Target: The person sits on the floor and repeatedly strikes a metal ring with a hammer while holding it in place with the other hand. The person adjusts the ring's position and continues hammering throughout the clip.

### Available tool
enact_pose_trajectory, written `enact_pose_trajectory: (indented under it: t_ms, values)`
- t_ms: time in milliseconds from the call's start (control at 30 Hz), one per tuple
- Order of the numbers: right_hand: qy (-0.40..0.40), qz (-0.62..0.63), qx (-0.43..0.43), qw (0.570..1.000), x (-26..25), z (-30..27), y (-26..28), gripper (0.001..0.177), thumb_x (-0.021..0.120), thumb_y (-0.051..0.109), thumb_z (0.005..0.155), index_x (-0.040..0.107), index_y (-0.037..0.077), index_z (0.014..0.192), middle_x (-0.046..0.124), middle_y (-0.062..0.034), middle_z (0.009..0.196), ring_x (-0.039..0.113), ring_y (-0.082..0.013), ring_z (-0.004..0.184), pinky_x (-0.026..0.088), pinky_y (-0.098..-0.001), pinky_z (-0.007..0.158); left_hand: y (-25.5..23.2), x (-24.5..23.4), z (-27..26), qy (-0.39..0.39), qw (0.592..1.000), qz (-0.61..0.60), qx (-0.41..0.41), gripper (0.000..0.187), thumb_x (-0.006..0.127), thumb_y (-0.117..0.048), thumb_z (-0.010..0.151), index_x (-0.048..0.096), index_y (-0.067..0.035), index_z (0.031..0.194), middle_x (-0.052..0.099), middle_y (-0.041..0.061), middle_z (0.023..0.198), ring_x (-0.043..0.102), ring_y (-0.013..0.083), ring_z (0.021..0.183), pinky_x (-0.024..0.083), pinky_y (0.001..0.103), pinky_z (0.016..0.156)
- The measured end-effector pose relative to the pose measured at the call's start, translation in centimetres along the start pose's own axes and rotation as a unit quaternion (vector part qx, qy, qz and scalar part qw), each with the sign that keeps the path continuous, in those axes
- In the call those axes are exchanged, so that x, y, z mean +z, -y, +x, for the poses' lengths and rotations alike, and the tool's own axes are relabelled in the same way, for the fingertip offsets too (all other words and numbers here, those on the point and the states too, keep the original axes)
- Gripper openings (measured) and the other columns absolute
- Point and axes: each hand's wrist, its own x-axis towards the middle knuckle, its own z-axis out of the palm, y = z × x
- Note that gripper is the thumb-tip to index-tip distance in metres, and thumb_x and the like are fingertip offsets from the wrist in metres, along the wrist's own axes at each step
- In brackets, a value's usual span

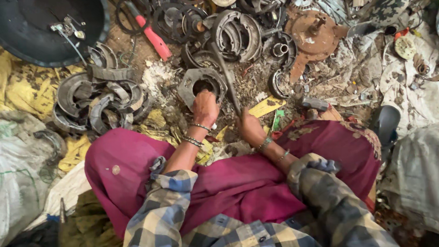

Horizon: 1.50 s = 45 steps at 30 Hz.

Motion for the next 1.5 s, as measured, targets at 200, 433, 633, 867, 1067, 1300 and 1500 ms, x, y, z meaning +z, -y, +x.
enact_pose_trajectory:
  t_ms: [200,433,633,867,1067,1300,1500]
  values:
    - [-0.108,0.129,-0.006,0.986,-2.3,-0.3,1.1,0.028,0.055,0.026,0.106,0.045,0.001,0.112,0.064,-0.0268,0.073,0.063,-0.0473,0.065,0.046,-0.0565,0.055,-1.0,-1.5,-0.1,0.008,1.0,0.026,0.004,0.03,0.086,-0.033,0.074,0.076,-0.005,0.078,0.071,0.019,0.088,0.069,0.0383,0.088,0.055,0.046,0.08]
    - [0.012,0.001,0.005,1.0,-1.1,-0.2,1.3,0.03,0.054,0.028,0.105,0.041,0.001,0.112,0.066,-0.0283,0.073,0.064,-0.0492,0.066,0.049,-0.0589,0.058,-1.8,-2.1,0.0,0.018,0.997,0.071,0.01,0.026,0.085,-0.034,0.073,0.078,-0.009,0.077,0.073,0.013,0.088,0.069,0.0333,0.093,0.052,0.046,0.083]
    - [-0.049,0.093,0.028,0.994,-1.5,0.0,1.0,0.029,0.054,0.028,0.104,0.043,0.003,0.112,0.065,-0.0292,0.072,0.065,-0.0495,0.065,0.049,-0.0586,0.055,-1.2,-1.7,0.1,0.013,0.998,0.063,0.014,0.033,0.086,-0.038,0.07,0.078,-0.008,0.079,0.073,0.016,0.087,0.069,0.0347,0.09,0.053,0.047,0.081]
    - [0.008,-0.019,-0.014,1.0,-2.0,0.2,2.9,0.029,0.057,0.027,0.103,0.042,0.003,0.11,0.065,-0.0291,0.074,0.063,-0.051,0.068,0.048,-0.0593,0.059,0.2,1.1,0.7,0.008,0.997,0.072,0.01,0.014,0.08,-0.022,0.068,0.077,-0.009,0.071,0.074,0.016,0.083,0.071,0.0347,0.086,0.055,0.046,0.079]
    - [-0.051,0.128,0.041,0.99,-2.7,-0.2,2.7,0.03,0.053,0.027,0.102,0.043,0.003,0.117,0.066,-0.0265,0.072,0.067,-0.0469,0.061,0.051,-0.0567,0.053,1.9,2.3,0.6,-0.038,0.995,0.084,0.046,0.004,0.077,-0.017,0.071,0.076,-0.014,0.071,0.073,0.014,0.083,0.07,0.0339,0.086,0.055,0.046,0.077]
    - [0.015,0.001,-0.022,1.0,-1.8,0.3,2.7,0.03,0.056,0.028,0.106,0.043,0.001,0.115,0.066,-0.027,0.076,0.064,-0.0486,0.068,0.05,-0.0576,0.06,1.7,1.7,0.9,0.002,0.997,0.07,0.042,0.007,0.078,-0.018,0.069,0.075,-0.012,0.071,0.071,0.014,0.082,0.07,0.0346,0.085,0.055,0.045,0.078]
    - [-0.094,0.115,-0.015,0.989,-2.5,-0.4,3.0,0.031,0.054,0.024,0.104,0.043,0.0,0.121,0.068,-0.0281,0.08,0.067,-0.0474,0.068,0.051,-0.0565,0.057,0.9,0.0,0.1,-0.016,0.996,0.038,0.075,0.03,0.087,-0.031,0.061,0.074,-0.005,0.065,0.071,0.019,0.074,0.07,0.0391,0.079,0.055,0.048,0.073]
